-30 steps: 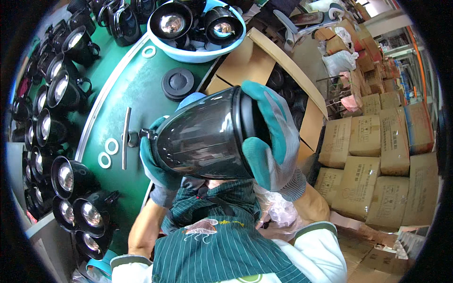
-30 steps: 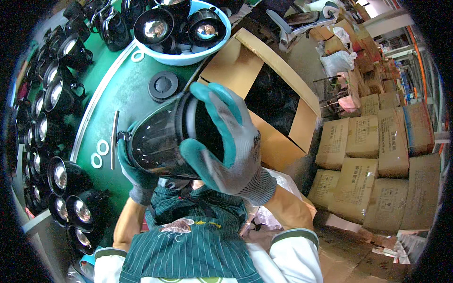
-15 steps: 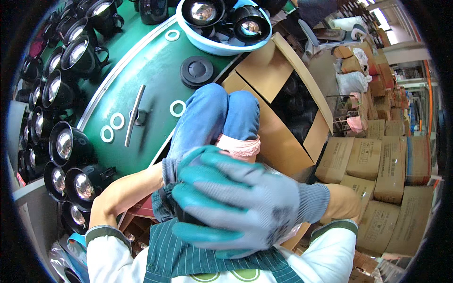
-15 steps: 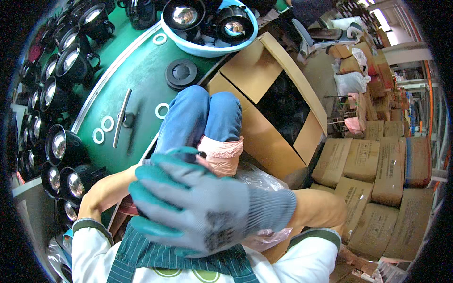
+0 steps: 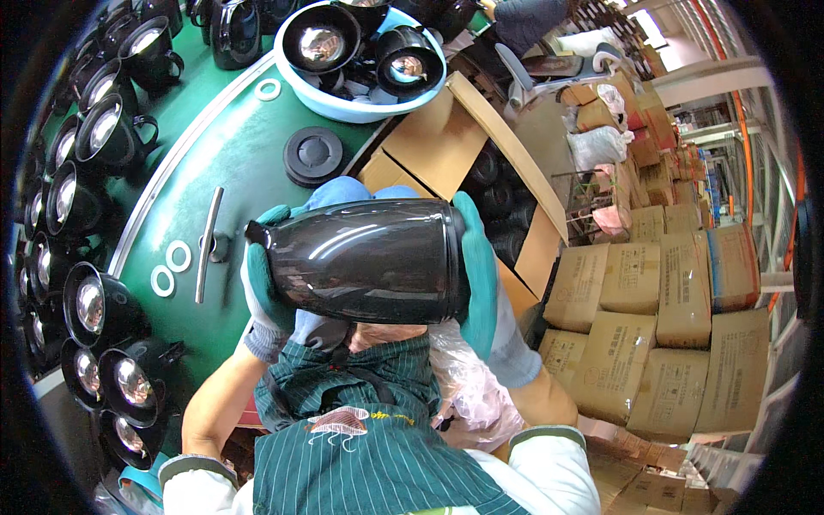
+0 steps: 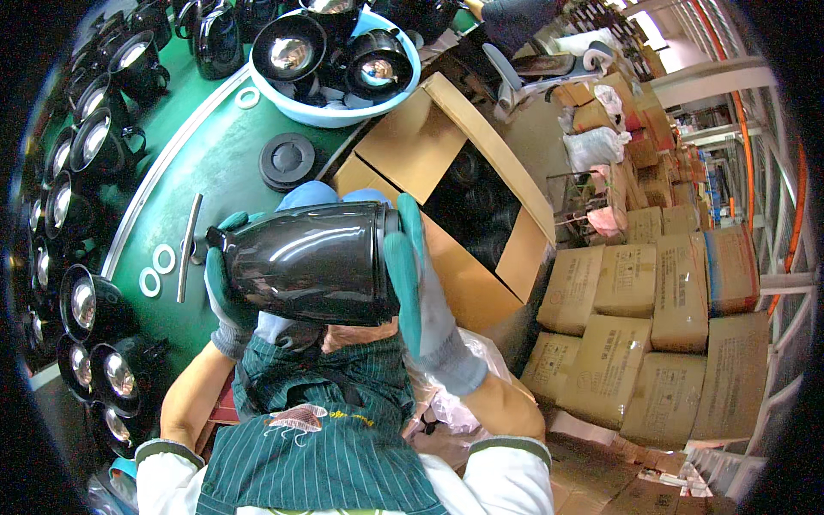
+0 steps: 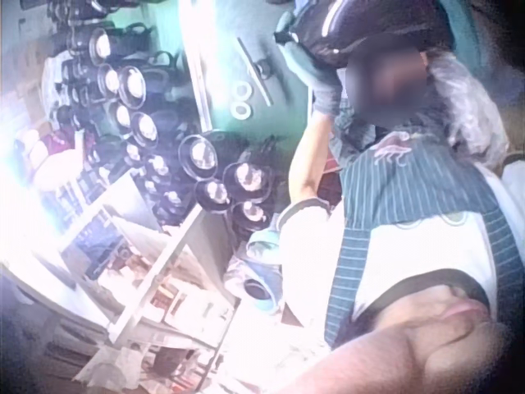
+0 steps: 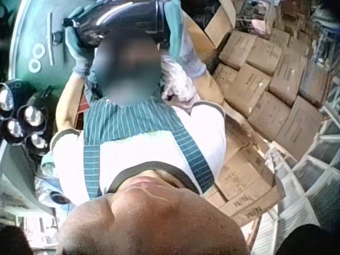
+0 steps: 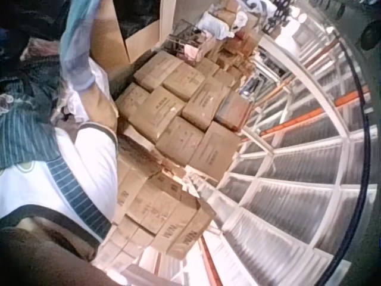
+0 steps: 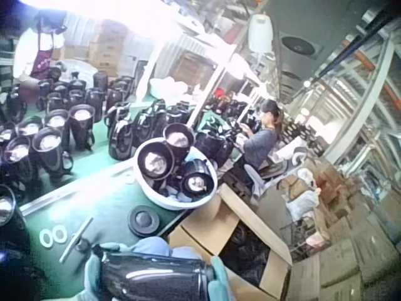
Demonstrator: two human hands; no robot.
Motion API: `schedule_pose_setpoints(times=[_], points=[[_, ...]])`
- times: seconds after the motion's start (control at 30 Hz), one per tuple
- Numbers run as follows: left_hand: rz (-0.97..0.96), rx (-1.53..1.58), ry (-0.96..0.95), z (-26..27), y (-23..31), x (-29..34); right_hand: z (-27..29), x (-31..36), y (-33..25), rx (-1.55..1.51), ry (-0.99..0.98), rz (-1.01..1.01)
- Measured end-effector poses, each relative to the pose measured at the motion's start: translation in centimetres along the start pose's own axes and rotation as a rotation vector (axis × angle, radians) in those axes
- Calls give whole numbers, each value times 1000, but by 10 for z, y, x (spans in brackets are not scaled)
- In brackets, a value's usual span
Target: The person assembles black kettles by inserting a metal heating element into the base and securing it with a black plastic cap. The person repeatedly picks up kettle bodies, inserts the element, and tightens the cap, then places the assembled units on a green workbench.
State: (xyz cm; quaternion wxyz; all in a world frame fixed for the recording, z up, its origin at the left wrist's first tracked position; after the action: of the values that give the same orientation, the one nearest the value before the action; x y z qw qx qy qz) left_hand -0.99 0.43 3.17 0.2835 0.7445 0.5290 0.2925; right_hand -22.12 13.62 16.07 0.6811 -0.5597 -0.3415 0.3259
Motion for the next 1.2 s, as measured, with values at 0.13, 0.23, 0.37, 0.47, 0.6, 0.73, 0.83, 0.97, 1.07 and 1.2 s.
schedule_pose_setpoints(times=[0.13,0.23,0.37,0.47,0.6,0.73,0.83,0.97,1.07,1.2], points=[[-215,-116,-125,-22,22,5,-6,-10,-15,-109,6,109],[-39,-12,-43,-18,22,-5,-10,-13,-26,-93,124,81],[22,-566,-91,-20,10,2,-44,22,-107,638,12,1066],[383,-162,-110,-27,-15,9,-39,4,-106,654,-85,831],[333,11,389,1,1,-2,-18,-2,-84,363,84,754],[-896,-586,-352,-70,101,6,-22,-32,24,-749,-78,-395],[-582,-685,-302,-57,89,-16,-11,-30,29,-600,-187,-354],[231,-46,82,-10,23,-35,-1,-20,-15,20,-230,253],[295,-240,186,2,-2,-25,-14,14,-54,349,-190,911],[-69,-139,57,-15,39,-17,-14,-7,-4,-247,-199,179]])
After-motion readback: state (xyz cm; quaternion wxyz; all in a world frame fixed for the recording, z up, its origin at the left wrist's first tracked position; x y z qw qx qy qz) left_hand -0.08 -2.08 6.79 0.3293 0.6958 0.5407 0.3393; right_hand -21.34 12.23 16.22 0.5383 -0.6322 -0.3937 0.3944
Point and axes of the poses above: each hand's wrist, its own x-axis away from the middle knuckle, its own z-axis out of the back of the hand, y = z × x, the point moved 8 cm from there along -x, towards the middle knuckle, and after that the axes turned 10 degrees about y, right-handed, at the moved point
